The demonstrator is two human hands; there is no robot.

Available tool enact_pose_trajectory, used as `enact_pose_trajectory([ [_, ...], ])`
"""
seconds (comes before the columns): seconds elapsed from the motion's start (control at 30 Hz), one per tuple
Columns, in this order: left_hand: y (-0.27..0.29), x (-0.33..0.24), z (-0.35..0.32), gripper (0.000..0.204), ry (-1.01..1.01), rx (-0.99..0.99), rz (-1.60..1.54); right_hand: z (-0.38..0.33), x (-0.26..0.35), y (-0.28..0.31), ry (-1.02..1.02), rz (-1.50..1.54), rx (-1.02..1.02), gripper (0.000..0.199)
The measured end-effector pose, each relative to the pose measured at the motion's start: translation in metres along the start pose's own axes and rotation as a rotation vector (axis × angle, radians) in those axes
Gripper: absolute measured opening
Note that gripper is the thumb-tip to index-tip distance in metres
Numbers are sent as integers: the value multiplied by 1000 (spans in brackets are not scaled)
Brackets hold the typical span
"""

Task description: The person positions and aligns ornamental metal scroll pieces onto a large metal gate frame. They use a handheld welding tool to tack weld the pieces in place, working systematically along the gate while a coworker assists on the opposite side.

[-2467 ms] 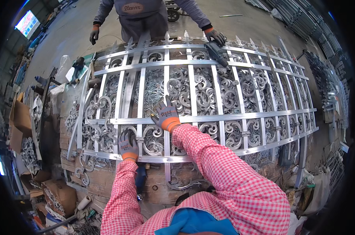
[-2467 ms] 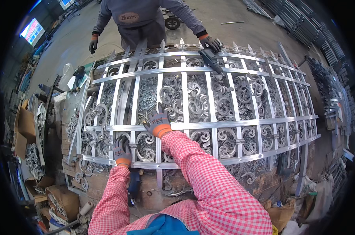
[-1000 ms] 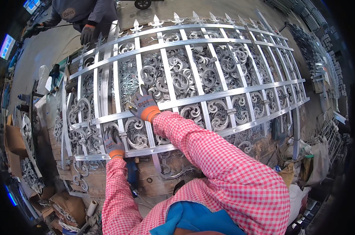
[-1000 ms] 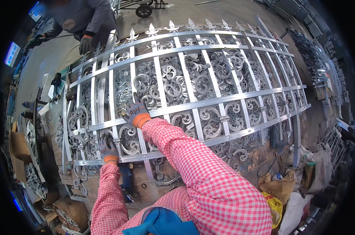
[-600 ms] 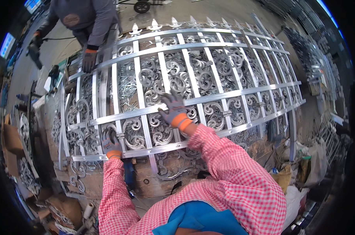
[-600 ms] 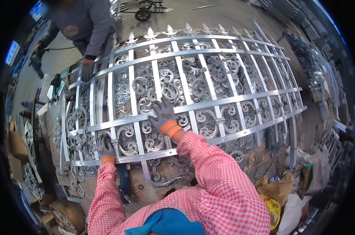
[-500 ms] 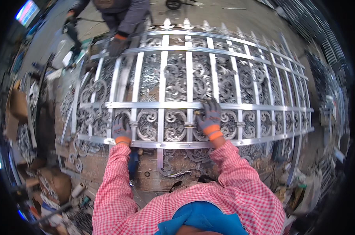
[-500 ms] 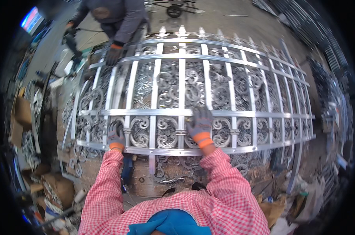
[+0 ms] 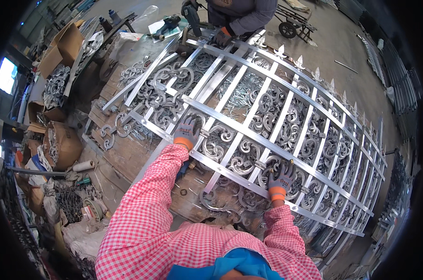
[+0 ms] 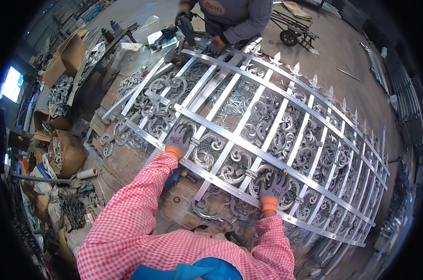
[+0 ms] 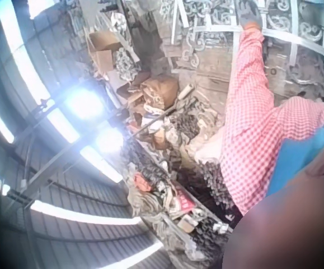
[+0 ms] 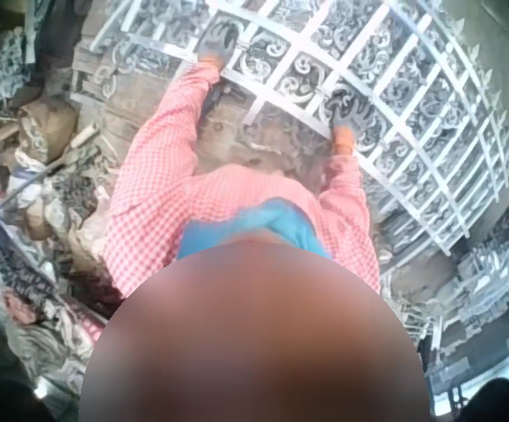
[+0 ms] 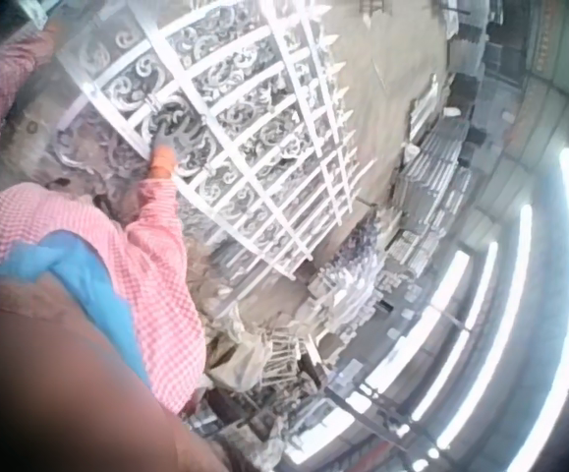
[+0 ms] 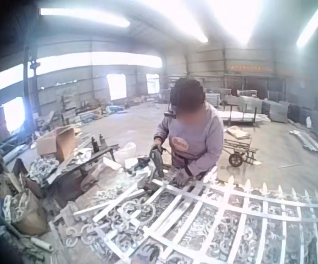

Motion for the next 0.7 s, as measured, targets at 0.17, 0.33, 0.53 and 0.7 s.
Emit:
enact_pose_trajectory([
  [0.17,-1,0,2,54,-1,-2,-1,1,2,3,27,7,-34,78],
  [0.33,4,-3,3,54,3,15,28,1,2,3,-3,-23,0,80],
  [0.53,6,-1,3,52,-23,-7,39,0,1,0,16,8,-31,74],
  [0.7,9,-5,1,52,-12,10,55,0,3,3,1,29,-15,74],
])
Point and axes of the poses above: each hand's wrist, its own z-axis towards the middle knuckle, its own y-axis out of the back of the hand, x = y × z, the point moved 2 cm from there along z, towards the middle knuckle, and after that the axes turned 1 degree about -x, right-handed, at the moved point
